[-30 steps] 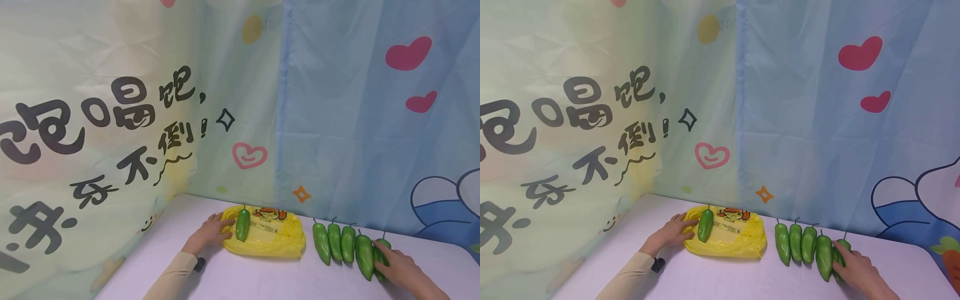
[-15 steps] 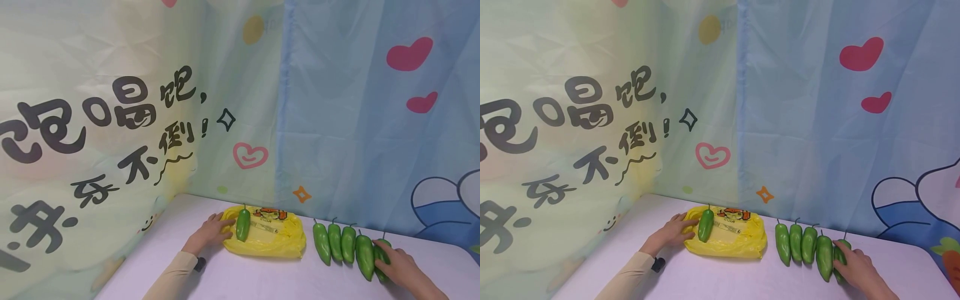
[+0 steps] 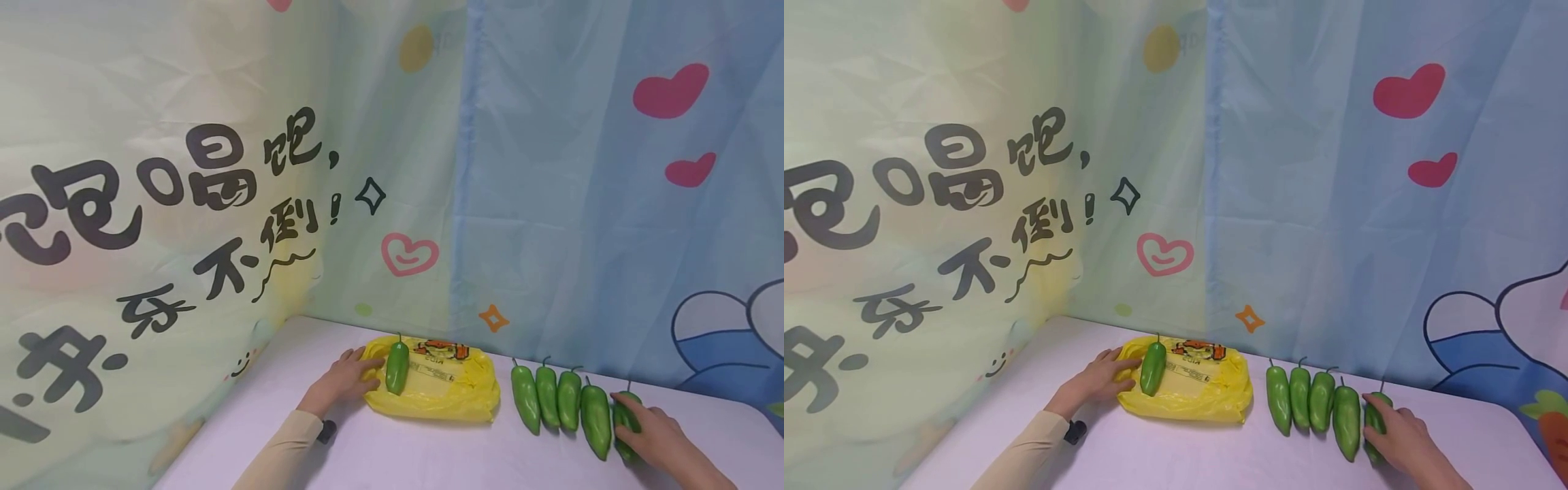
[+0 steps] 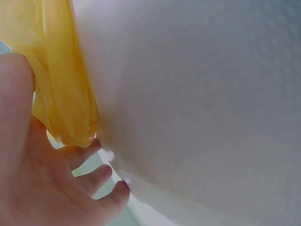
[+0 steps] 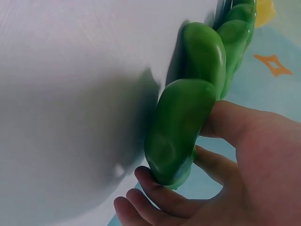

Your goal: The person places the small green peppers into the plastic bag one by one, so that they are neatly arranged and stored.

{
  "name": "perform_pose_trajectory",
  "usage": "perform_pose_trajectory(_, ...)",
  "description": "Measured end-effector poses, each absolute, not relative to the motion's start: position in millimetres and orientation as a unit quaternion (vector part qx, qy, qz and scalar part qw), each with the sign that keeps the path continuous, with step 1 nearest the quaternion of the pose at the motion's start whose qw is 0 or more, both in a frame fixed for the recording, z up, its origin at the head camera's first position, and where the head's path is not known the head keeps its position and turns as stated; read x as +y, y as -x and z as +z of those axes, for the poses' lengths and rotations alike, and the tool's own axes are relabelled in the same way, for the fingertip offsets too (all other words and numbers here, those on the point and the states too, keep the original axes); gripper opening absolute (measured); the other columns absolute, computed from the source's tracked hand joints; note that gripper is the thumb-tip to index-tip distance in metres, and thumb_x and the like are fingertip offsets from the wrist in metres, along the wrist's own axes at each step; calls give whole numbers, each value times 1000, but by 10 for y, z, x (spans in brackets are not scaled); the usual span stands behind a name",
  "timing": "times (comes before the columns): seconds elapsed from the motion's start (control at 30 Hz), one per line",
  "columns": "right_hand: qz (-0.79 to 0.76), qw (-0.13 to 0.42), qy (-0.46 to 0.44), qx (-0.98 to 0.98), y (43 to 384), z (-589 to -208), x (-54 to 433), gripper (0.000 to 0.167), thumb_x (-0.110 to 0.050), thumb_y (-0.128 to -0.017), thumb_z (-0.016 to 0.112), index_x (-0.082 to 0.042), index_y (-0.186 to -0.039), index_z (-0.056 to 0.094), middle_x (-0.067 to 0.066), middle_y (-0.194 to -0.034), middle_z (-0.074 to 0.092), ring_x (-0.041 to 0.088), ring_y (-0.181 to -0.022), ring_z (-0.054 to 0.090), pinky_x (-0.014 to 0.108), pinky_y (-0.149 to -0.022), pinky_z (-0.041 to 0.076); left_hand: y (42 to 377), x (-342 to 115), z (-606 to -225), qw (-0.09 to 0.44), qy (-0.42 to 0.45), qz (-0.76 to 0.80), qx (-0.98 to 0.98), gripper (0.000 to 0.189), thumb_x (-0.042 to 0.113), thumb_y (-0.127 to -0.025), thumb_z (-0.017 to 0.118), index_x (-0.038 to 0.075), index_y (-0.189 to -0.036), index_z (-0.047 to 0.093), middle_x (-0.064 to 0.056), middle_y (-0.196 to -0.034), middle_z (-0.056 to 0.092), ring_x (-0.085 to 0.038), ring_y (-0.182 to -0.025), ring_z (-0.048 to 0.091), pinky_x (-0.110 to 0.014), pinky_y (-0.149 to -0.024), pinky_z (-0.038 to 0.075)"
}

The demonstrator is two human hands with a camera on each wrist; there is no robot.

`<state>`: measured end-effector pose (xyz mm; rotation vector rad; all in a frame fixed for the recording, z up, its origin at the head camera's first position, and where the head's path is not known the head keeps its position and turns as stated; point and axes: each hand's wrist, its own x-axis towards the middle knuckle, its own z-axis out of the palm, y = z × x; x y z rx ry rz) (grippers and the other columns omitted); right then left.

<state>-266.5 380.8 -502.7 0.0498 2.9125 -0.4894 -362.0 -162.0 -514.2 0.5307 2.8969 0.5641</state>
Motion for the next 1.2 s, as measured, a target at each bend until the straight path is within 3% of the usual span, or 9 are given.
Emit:
perform_pose_trajectory(0.53,-164,105,-6,981,2684,-4912,3840,66,-25,-92,65,11,-140,38,37,-108,58,45,-95,58,65,-80,52,3608,-1617,-5127,78,-169,184,965,49,39,-99,58,27,-146,53,-19,-163,31,-49,-150,24,-68,-117,26)
perform_pose_trajectory(0.73,-152,85,10,985,2662,-4825,3826,65,-24,-91,64,11,-140,39,37,-106,59,43,-93,59,63,-78,53,3600,-1623,-5116,78,-168,187,965,49,39,-99,58,27,-146,53,-19,-163,31,-48,-150,23,-68,-117,26)
perform_pose_trajectory(1.2,-153,83,17,985,2687,-4718,3831,66,-26,-93,63,12,-141,38,35,-104,59,37,-90,59,51,-70,54,3608,-1618,-5127,80,-165,183,966,50,40,-99,58,28,-147,53,-18,-163,30,-47,-150,23,-68,-118,26)
